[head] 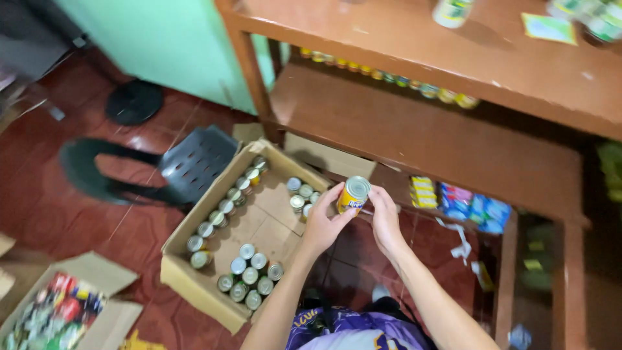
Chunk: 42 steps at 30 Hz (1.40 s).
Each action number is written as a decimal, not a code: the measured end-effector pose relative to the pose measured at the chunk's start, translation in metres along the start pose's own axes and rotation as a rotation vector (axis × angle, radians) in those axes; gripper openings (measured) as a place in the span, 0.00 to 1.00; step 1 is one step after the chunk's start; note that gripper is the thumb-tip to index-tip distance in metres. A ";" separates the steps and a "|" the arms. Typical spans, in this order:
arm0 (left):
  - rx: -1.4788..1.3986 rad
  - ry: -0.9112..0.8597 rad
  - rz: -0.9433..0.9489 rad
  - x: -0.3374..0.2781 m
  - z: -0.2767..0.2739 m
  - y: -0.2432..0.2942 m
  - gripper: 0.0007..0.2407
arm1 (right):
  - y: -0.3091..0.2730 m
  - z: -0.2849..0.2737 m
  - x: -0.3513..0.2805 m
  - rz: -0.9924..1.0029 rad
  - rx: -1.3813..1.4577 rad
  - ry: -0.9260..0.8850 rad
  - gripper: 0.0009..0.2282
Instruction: Organize and stack various canned food items onto pantry shelves.
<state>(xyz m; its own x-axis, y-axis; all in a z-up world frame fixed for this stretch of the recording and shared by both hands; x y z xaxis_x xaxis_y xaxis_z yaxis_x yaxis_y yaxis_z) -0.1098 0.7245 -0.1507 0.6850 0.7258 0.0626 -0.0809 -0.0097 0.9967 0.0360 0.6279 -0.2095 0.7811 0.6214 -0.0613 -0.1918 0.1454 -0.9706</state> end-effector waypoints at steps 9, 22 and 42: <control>0.144 0.409 0.132 0.004 -0.030 -0.008 0.17 | 0.013 0.047 0.042 0.232 -0.014 -0.254 0.15; -0.134 0.858 -0.050 0.011 -0.002 -0.058 0.11 | -0.003 0.055 0.080 0.230 -0.069 -0.636 0.15; -0.190 1.060 -0.133 -0.024 -0.009 -0.064 0.13 | 0.020 0.078 0.065 0.334 -0.175 -0.836 0.18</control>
Point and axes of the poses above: each hand's wrist, its own x-axis towards the middle knuckle, its own z-axis out of the palm, y = z × x, the point moved 9 cm from there along x, towards the middle knuckle, and after that the axes turned 3 degrees about y, right-handed, at the moved point
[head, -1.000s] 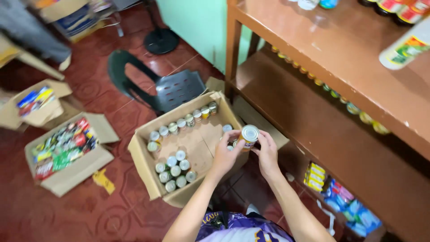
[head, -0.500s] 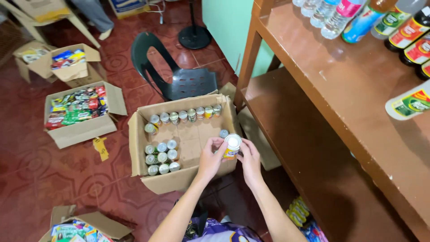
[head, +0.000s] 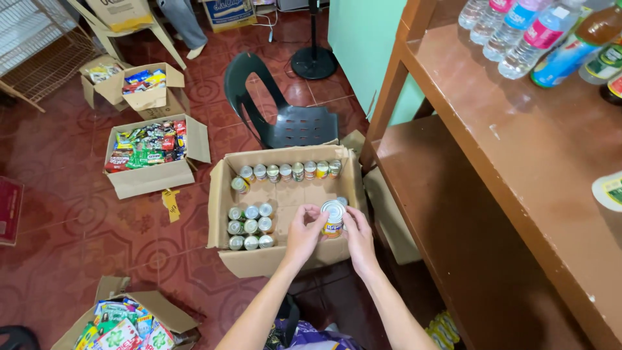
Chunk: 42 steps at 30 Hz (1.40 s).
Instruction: Organize and stack various canned food items onto pantry shelves.
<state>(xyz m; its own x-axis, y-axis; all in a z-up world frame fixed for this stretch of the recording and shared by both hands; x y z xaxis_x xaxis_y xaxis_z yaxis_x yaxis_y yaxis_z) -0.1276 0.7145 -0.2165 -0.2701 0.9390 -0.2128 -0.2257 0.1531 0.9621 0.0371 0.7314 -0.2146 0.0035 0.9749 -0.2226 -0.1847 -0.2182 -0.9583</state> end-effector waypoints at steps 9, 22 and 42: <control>0.195 -0.021 0.215 0.029 -0.026 0.040 0.20 | 0.001 0.044 0.028 0.019 -0.020 -0.047 0.18; 0.038 -0.014 0.019 0.111 -0.106 0.031 0.16 | 0.036 0.136 0.088 0.057 -0.088 -0.043 0.17; -0.053 0.093 0.131 0.222 -0.181 -0.034 0.11 | 0.139 0.211 0.165 0.070 -0.220 0.032 0.24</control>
Point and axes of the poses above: each hand's wrist, its own x-axis towards the middle knuckle, its own z-axis out of the palm, y = z × x, the point moved 9 cm from there along x, towards the middle knuckle, and after that the axes turned 3 degrees about y, right-handed, at the moved point
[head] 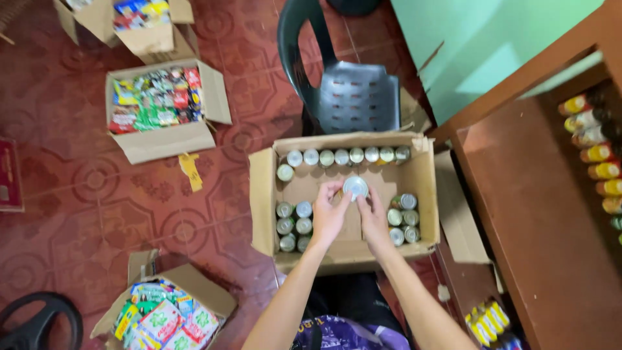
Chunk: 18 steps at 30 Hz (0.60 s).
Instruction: Organize and stack various canned food items onto pantry shelves.
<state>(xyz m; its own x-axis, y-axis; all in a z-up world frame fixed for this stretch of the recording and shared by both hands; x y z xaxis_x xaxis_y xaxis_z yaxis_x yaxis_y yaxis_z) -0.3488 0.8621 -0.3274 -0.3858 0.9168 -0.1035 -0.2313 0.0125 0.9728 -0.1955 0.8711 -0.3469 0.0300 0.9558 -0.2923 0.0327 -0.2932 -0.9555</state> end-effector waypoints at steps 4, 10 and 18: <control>-0.083 -0.015 -0.028 0.009 0.005 -0.030 0.11 | -0.005 0.012 0.012 0.003 0.095 -0.044 0.23; -0.106 0.031 -0.088 0.022 -0.011 -0.094 0.10 | 0.053 0.020 0.048 0.170 0.065 0.003 0.21; 0.012 0.140 -0.105 0.044 -0.056 -0.151 0.12 | 0.136 0.056 0.097 0.255 0.037 -0.104 0.13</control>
Point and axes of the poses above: each hand's wrist, its own x-axis towards the middle knuckle, its own z-axis out of the palm, y = z × x, the point moved 9 cm from there along x, towards the middle knuckle, and after that the axes turned 3 degrees about y, right-handed, at the moved point
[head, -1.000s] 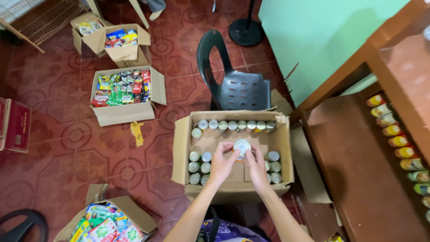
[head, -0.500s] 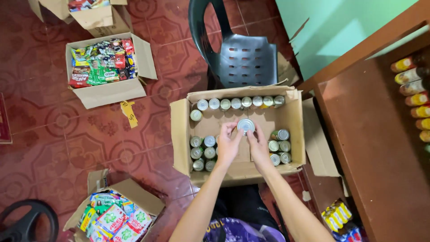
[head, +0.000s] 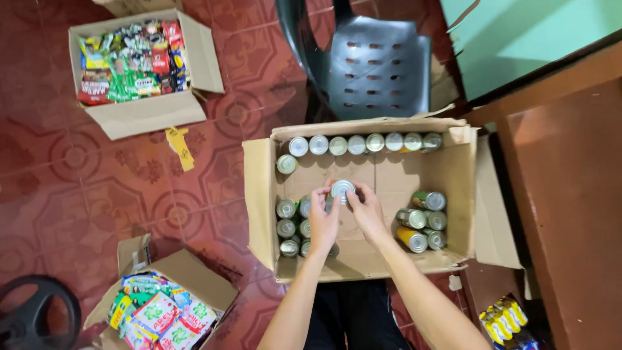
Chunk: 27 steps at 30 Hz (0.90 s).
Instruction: Organize and stack various canned food items onto pantry shelves.
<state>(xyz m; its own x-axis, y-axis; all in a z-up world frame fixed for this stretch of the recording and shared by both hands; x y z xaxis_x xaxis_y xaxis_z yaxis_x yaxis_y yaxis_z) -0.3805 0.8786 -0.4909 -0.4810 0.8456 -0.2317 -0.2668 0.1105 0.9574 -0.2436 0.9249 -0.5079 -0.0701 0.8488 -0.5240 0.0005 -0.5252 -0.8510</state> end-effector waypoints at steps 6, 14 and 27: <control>0.072 0.120 -0.042 0.027 -0.039 -0.024 0.13 | 0.021 0.037 0.038 -0.053 -0.220 -0.021 0.09; 0.470 0.174 -0.219 0.052 -0.069 -0.023 0.15 | 0.052 0.076 0.070 0.033 -0.385 -0.027 0.07; 0.917 0.222 0.113 0.056 -0.103 -0.042 0.30 | 0.096 0.115 0.094 -0.021 -0.529 0.092 0.07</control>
<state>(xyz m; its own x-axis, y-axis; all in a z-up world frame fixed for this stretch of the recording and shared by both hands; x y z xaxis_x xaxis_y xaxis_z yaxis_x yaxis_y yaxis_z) -0.4819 0.8674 -0.5613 -0.6369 0.7681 -0.0664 0.5053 0.4809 0.7166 -0.3652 0.9477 -0.6344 0.0123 0.8729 -0.4878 0.5042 -0.4267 -0.7508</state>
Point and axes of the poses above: each hand's wrist, its own x-axis towards the middle knuckle, its own z-axis out of the palm, y = z × x, the point moved 9 cm from there along x, towards the middle knuckle, and after that the axes turned 3 degrees about y, right-handed, at the moved point
